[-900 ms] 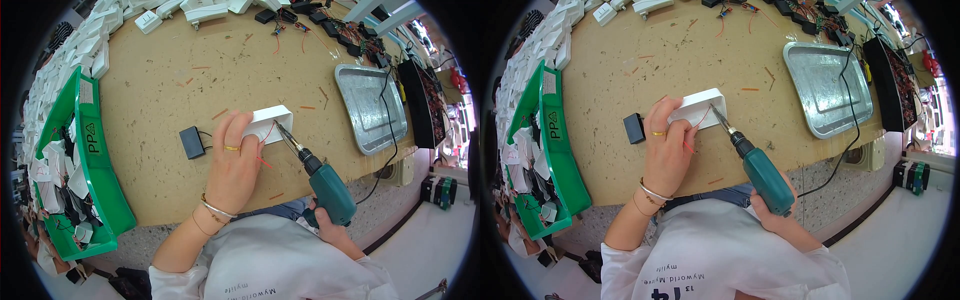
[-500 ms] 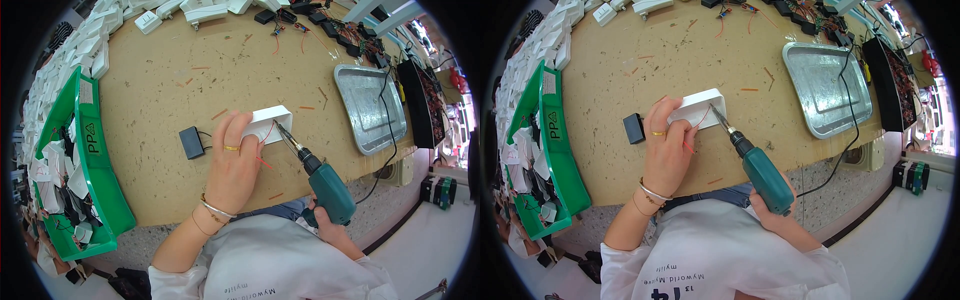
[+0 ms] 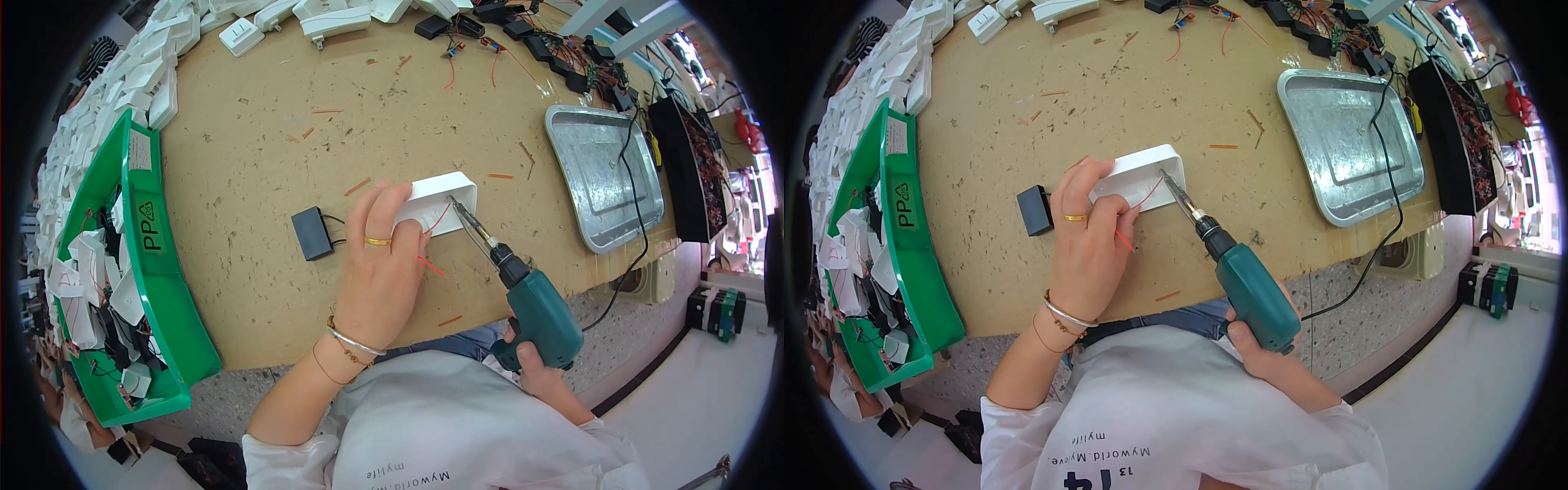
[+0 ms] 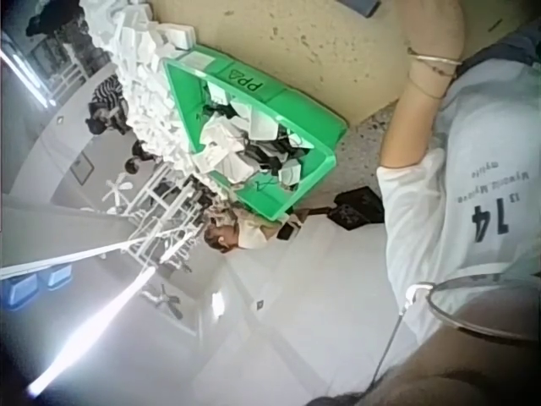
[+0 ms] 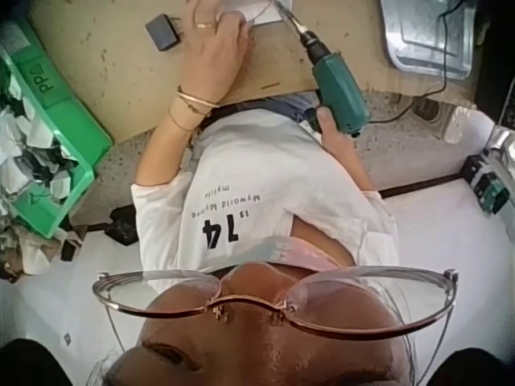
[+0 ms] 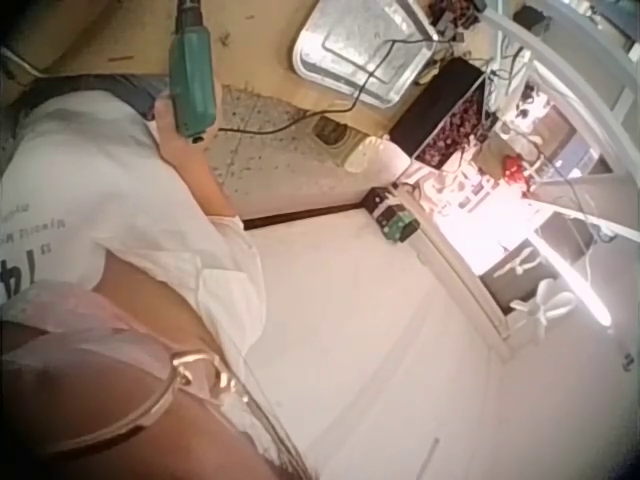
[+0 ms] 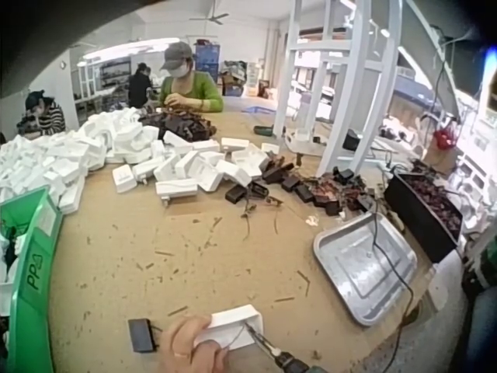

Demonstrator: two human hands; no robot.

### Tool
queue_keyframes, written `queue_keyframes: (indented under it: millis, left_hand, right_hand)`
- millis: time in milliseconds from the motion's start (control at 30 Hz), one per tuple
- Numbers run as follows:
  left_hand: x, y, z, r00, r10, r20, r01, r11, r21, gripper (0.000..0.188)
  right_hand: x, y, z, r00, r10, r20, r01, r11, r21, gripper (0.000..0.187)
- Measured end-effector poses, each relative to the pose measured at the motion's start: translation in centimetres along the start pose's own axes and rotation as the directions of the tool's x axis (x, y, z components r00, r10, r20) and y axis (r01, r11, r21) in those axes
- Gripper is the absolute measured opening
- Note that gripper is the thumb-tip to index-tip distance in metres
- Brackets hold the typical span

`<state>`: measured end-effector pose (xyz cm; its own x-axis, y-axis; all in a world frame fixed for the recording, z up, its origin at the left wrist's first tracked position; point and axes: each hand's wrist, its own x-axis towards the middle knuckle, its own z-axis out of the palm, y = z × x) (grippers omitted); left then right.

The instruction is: Soldering wires to electronic components within plastic housings at a factory workstation.

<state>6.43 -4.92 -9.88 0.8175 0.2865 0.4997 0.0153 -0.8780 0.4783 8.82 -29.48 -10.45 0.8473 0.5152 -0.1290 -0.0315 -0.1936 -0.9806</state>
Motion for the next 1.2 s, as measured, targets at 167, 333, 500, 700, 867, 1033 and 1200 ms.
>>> queue_keyframes:
  millis: [167, 333, 500, 700, 867, 1033, 1200]
  left_hand:
    - [0.0, 0.0, 0.0, 1.000, -0.001, -0.001, 0.001, 1.000, -0.004, 0.019]
    - [0.1, 0.0, 0.0, 1.000, 0.003, -0.018, -0.004, 1.000, -0.025, 0.020]
    - [0.0, -0.1, 0.0, 1.000, 0.012, 0.011, -0.013, 1.000, 0.019, 0.016]
    - [0.1, 0.0, -0.1, 0.999, 0.017, 0.027, -0.017, 0.999, 0.034, 0.016]
    - [0.1, -0.1, 0.0, 1.000, 0.019, 0.023, -0.020, 0.999, 0.030, 0.016]
    - [0.1, 0.0, 0.0, 1.000, 0.001, -0.003, -0.001, 1.000, -0.001, 0.020]
    - [0.1, 0.0, 0.0, 1.000, 0.001, 0.001, -0.001, 1.000, 0.000, 0.020]
  right_hand:
    - [-0.1, 0.3, -0.2, 1.000, -0.001, 0.021, 0.002, 0.999, -0.035, 0.055]
    - [-0.3, 0.6, -0.2, 1.000, 0.007, 0.013, -0.007, 1.000, -0.017, 0.062]
    - [-0.4, -0.5, 0.2, 0.997, 0.067, 0.033, -0.065, 0.996, -0.066, 0.069]
    - [-0.1, 0.2, -0.2, 1.000, -0.012, 0.026, 0.013, 0.999, -0.034, 0.058]
    - [0.1, 0.3, 0.0, 0.999, -0.042, 0.005, 0.042, 0.998, -0.036, 0.057]
    - [0.1, 0.5, -0.2, 0.997, -0.073, 0.026, 0.075, 0.994, -0.084, 0.056]
    - [0.0, 0.3, 0.0, 0.999, -0.051, 0.010, 0.051, 0.997, -0.060, 0.055]
